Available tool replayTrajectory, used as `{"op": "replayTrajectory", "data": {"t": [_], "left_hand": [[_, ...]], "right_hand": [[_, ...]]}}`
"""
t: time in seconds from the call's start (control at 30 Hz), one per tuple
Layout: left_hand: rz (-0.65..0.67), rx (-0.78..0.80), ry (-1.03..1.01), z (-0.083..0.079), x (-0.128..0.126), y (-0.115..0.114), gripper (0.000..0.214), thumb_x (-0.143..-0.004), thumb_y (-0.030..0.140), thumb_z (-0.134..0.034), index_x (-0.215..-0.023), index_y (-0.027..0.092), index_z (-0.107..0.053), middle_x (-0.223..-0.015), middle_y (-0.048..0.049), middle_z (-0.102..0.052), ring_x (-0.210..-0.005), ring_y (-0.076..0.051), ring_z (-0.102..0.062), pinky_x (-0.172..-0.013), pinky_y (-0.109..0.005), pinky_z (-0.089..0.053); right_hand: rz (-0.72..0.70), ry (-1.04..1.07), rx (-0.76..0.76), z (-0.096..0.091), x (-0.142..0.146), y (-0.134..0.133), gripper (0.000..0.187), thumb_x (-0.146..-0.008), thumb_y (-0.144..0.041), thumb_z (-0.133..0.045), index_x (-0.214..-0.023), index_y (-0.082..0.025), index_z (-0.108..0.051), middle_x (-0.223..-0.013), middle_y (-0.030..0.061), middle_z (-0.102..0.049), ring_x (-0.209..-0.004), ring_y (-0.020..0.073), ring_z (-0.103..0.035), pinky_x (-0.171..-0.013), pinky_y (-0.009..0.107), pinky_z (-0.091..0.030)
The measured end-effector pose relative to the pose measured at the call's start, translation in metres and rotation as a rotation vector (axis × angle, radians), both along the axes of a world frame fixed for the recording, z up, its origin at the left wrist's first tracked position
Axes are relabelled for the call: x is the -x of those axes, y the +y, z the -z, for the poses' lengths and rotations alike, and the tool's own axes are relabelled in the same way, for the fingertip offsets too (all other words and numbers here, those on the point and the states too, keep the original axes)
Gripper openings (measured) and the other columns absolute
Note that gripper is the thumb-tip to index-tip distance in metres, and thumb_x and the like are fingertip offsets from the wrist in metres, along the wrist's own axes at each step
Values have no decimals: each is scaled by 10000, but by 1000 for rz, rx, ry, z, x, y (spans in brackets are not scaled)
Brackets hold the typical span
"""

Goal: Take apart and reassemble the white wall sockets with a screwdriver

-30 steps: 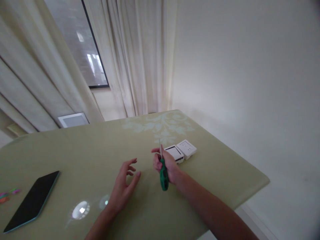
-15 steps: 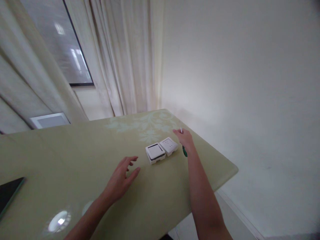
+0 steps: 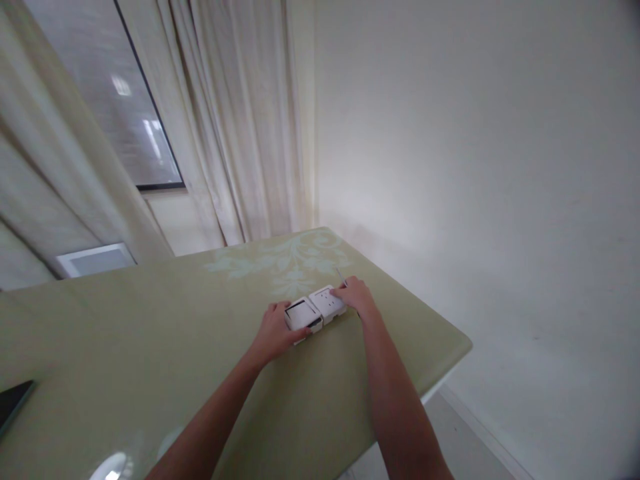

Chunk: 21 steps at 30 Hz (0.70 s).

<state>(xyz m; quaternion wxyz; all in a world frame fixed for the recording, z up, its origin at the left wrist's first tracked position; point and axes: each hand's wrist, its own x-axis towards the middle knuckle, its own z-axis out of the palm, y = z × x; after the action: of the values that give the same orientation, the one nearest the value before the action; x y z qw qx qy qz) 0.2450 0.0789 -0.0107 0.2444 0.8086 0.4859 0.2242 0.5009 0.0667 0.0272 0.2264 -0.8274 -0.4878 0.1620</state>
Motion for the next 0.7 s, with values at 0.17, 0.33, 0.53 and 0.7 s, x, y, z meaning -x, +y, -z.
{"op": "replayTrajectory", "data": {"t": [0.17, 0.33, 0.53, 0.7], "left_hand": [[60, 30, -29, -7, 27, -7, 795, -652, 499, -836, -1321, 127, -621, -1300, -190, -665, -1216, -378, -650, -1046, -482, -525], [97, 59, -111, -2, 76, -12, 770, -727, 525, -814, -1368, 155, -602, -1369, -184, -645, -1251, -386, -645, -1025, -505, -557], [57, 188, -202, 3, 147, -19, 806, -685, 502, -897, -1384, 224, -606, -1414, -170, -651, -1256, -395, -661, -1054, -534, -561], [-42, 369, -412, -9, 179, -26, 801, -745, 558, -848, -1433, 247, -583, -1446, -156, -672, -1260, -375, -686, -1050, -499, -578]], "right_hand": [[-103, 9, 21, -7, 9, -3, 257, -822, -421, -817, -897, -176, -795, -989, 153, -812, -921, 270, -761, -743, 311, -522], [-266, 52, 27, -10, 32, -6, 203, -791, -379, -848, -787, -185, -789, -870, 99, -810, -802, 220, -738, -676, 281, -476], [-442, 83, -15, 0, 83, -9, 246, -830, -400, -810, -717, -184, -771, -770, 82, -778, -708, 198, -683, -642, 291, -422], [-548, 165, -34, 3, 98, -12, 270, -874, -428, -780, -809, -166, -784, -812, 73, -771, -738, 185, -673, -668, 287, -436]]}}
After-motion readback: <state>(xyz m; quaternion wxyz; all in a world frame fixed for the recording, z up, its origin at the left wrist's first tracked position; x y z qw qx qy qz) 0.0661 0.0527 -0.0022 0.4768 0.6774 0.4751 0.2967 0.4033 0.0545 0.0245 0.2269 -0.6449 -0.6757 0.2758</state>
